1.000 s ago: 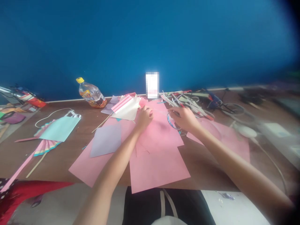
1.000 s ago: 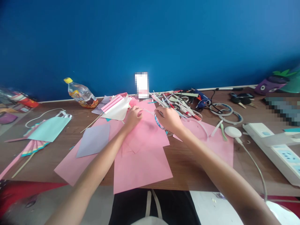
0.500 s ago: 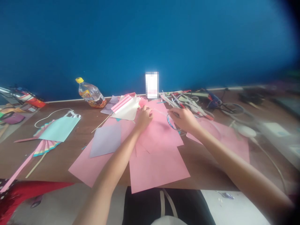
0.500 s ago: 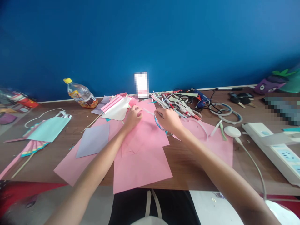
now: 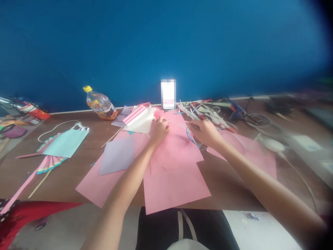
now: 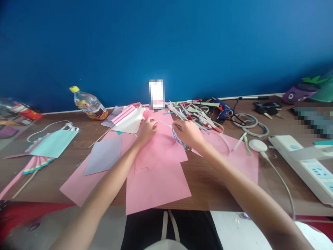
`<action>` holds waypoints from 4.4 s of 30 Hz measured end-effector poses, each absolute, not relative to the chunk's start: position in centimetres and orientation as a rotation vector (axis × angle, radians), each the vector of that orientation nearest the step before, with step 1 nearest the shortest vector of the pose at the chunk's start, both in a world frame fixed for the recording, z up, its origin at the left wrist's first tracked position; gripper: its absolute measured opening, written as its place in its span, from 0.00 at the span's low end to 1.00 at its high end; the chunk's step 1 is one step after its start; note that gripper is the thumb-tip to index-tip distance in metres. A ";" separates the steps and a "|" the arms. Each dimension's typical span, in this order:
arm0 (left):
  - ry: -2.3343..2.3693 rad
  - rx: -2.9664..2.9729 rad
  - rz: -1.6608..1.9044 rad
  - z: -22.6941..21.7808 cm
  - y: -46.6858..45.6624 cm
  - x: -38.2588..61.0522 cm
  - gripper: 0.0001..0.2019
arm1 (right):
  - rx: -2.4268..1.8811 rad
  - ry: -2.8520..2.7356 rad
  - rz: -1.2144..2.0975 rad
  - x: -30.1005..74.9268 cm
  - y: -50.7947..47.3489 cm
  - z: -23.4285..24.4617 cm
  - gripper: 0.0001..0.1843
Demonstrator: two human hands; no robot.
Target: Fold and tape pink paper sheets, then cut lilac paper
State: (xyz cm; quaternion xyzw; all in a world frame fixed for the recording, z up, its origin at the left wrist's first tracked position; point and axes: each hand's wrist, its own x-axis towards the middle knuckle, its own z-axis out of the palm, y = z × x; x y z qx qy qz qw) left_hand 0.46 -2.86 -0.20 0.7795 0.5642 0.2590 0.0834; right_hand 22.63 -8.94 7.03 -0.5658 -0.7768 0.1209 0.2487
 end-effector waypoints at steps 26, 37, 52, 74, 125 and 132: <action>1.778 2.631 0.608 -0.2 -3.5 1.1 0.11 | -1.571 -2.170 0.388 22.8 -8.9 7.6 0.17; 1.599 2.633 0.646 -0.1 -3.2 1.1 0.11 | -1.634 -2.216 0.416 23.0 -8.9 8.3 0.17; 1.508 2.635 0.565 -0.2 -3.2 1.3 0.16 | -1.666 -2.320 0.436 23.7 -7.9 9.0 0.15; 1.619 2.539 0.568 0.3 -3.3 1.5 0.13 | -1.669 -2.274 0.486 24.6 -6.5 10.5 0.14; 1.474 2.836 0.448 0.1 -5.5 2.1 0.19 | -1.693 -2.542 0.531 26.2 -7.0 9.5 0.18; 1.423 2.877 0.480 -0.4 -5.7 1.6 0.14 | -1.711 -2.409 0.499 26.0 -6.1 12.0 0.15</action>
